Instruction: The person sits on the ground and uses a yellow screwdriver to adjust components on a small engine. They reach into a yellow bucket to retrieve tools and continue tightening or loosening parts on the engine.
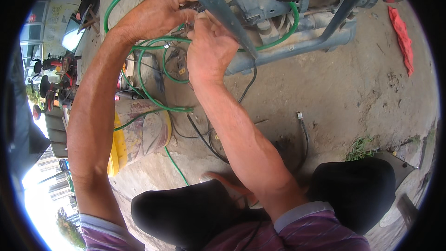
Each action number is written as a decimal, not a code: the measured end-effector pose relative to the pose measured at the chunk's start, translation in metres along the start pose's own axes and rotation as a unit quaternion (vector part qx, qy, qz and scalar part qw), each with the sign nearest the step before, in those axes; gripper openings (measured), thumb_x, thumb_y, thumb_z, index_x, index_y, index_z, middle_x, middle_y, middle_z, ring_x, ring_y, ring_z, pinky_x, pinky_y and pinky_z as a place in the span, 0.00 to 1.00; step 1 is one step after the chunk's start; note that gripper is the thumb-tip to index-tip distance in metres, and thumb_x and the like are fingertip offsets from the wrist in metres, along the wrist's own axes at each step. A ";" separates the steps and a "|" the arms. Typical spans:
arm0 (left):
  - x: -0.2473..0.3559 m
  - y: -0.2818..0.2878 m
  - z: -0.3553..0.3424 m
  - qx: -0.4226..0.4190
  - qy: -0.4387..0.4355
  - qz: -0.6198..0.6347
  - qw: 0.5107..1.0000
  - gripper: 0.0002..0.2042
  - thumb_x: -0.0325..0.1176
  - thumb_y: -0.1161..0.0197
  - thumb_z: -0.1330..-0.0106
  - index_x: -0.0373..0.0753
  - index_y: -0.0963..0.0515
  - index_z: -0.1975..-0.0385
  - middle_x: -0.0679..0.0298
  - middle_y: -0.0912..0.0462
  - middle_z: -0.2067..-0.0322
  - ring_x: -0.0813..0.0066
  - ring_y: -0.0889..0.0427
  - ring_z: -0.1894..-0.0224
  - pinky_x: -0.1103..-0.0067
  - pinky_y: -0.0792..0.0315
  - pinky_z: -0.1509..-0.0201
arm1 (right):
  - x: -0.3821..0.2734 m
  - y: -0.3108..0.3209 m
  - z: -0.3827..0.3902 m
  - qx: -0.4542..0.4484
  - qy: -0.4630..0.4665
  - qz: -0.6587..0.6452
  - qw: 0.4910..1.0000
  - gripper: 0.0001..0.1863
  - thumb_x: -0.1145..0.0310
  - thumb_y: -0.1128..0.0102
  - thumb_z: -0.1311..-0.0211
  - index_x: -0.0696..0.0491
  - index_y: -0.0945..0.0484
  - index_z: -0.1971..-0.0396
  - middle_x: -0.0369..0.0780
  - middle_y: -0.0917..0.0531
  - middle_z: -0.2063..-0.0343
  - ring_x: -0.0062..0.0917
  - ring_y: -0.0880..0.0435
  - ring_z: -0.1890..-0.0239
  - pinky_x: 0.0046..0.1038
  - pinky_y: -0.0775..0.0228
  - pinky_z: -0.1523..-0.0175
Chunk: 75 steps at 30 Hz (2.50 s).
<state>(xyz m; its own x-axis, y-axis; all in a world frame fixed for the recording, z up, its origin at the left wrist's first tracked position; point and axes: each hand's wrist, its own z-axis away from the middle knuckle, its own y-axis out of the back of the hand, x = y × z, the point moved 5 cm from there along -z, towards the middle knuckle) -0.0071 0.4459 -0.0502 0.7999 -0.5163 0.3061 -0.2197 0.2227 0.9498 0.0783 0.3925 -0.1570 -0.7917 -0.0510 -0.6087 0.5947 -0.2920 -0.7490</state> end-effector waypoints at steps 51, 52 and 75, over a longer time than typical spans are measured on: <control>0.004 -0.003 -0.004 0.003 0.056 0.062 0.997 0.14 0.26 0.37 0.30 0.39 0.18 0.46 0.59 0.15 0.49 0.64 0.17 0.44 0.67 0.26 0.35 | 0.002 0.002 -0.006 -0.028 -0.033 -0.051 0.998 0.03 0.73 0.35 0.31 0.56 0.19 0.63 0.34 0.17 0.69 0.15 0.26 0.79 0.19 0.34 0.76; 0.004 -0.004 -0.003 0.005 0.061 0.070 0.996 0.14 0.25 0.37 0.30 0.39 0.18 0.46 0.59 0.15 0.49 0.63 0.17 0.44 0.67 0.26 0.35 | 0.000 0.002 -0.005 -0.024 -0.039 -0.049 0.998 0.03 0.73 0.35 0.31 0.56 0.19 0.63 0.34 0.17 0.69 0.15 0.26 0.79 0.19 0.34 0.76; 0.003 -0.005 -0.004 0.013 0.037 0.078 0.996 0.15 0.22 0.37 0.33 0.38 0.19 0.47 0.60 0.15 0.51 0.65 0.18 0.46 0.68 0.26 0.36 | -0.005 0.002 -0.006 -0.026 -0.118 -0.087 0.989 0.03 0.70 0.35 0.31 0.51 0.21 0.65 0.29 0.26 0.76 0.15 0.29 0.80 0.20 0.41 0.76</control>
<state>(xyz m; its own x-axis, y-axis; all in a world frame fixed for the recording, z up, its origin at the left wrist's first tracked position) -0.0016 0.4466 -0.0542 0.7942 -0.4141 0.4448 -0.3573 0.2737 0.8930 0.0840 0.3977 -0.1571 -0.8895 -0.2282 -0.3958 0.4481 -0.2672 -0.8531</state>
